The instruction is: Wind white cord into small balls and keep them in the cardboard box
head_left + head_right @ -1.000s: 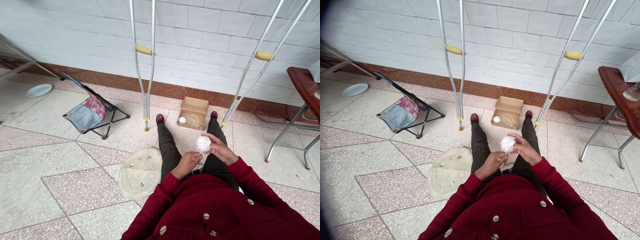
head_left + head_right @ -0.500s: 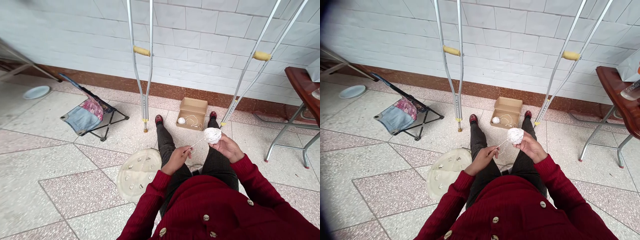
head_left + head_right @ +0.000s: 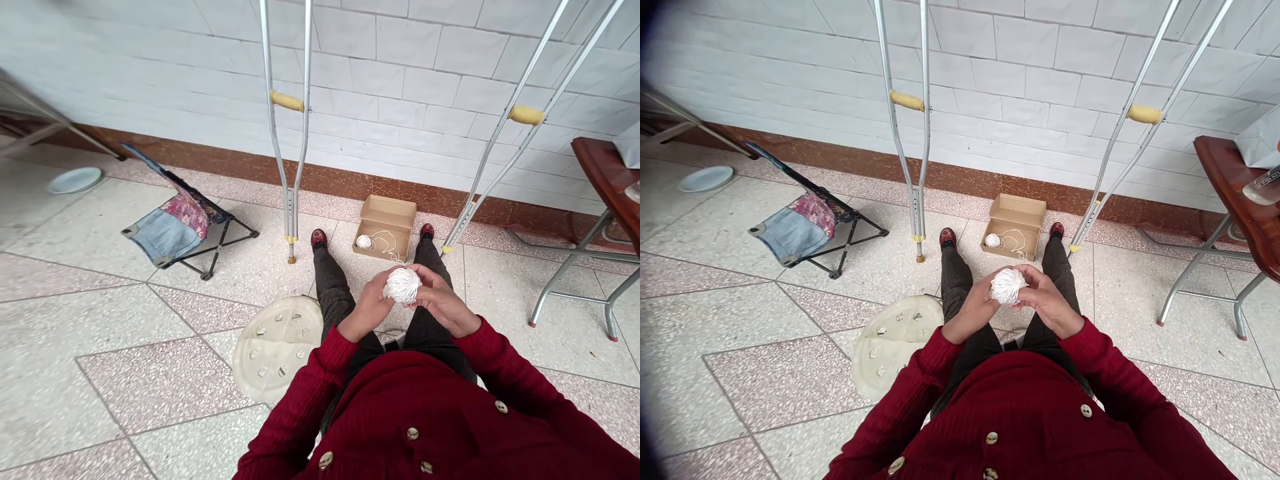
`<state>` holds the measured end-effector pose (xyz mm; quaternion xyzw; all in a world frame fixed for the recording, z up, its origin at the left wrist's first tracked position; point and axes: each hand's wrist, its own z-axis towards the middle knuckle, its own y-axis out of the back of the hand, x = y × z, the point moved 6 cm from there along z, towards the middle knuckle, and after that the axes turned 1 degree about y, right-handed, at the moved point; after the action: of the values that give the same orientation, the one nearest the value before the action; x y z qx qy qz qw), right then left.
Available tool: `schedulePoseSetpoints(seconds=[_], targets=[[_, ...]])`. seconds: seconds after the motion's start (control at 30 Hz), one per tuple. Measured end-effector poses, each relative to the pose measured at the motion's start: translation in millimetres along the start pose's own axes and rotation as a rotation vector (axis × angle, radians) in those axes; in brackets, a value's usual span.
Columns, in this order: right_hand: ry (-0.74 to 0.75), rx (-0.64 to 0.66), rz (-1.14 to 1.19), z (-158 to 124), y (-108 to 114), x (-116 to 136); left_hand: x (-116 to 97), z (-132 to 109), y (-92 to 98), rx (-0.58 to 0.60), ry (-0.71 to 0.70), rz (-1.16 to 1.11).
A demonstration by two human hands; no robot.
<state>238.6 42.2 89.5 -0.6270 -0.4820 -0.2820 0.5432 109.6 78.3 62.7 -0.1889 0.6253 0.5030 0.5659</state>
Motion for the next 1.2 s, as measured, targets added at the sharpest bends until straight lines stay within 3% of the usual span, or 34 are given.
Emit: schedulePoseSetpoints(seconds=[0.17, 0.57, 0.73, 0.87, 1.0, 1.13, 1.2], targets=[[0.022, -0.02, -0.065, -1, 0, 4, 3, -8, -17.6, 0.007, 0.133, -0.148], [0.151, -0.335, -0.042, 20, 54, 10, 5, -46, -19.5, 0.279, 0.15, 0.075], [0.177, -0.347, -0.248, 37, 67, -15, -6, -51, -13.1, 0.345, 0.087, 0.118], [0.096, -0.271, -0.478, 46, 75, -63, -17, -40, 1.6, 0.304, 0.023, 0.231], [-0.023, -0.028, -0.565, 33, 58, -97, -14, -25, 21.2, 0.204, -0.04, 0.277], [-0.176, 0.25, -0.261, 6, 21, -92, 2, -15, 26.3, 0.14, -0.042, 0.218], [-0.177, 0.293, -0.101, -3, 8, -75, 9, -15, 19.6, 0.135, -0.018, 0.14]])
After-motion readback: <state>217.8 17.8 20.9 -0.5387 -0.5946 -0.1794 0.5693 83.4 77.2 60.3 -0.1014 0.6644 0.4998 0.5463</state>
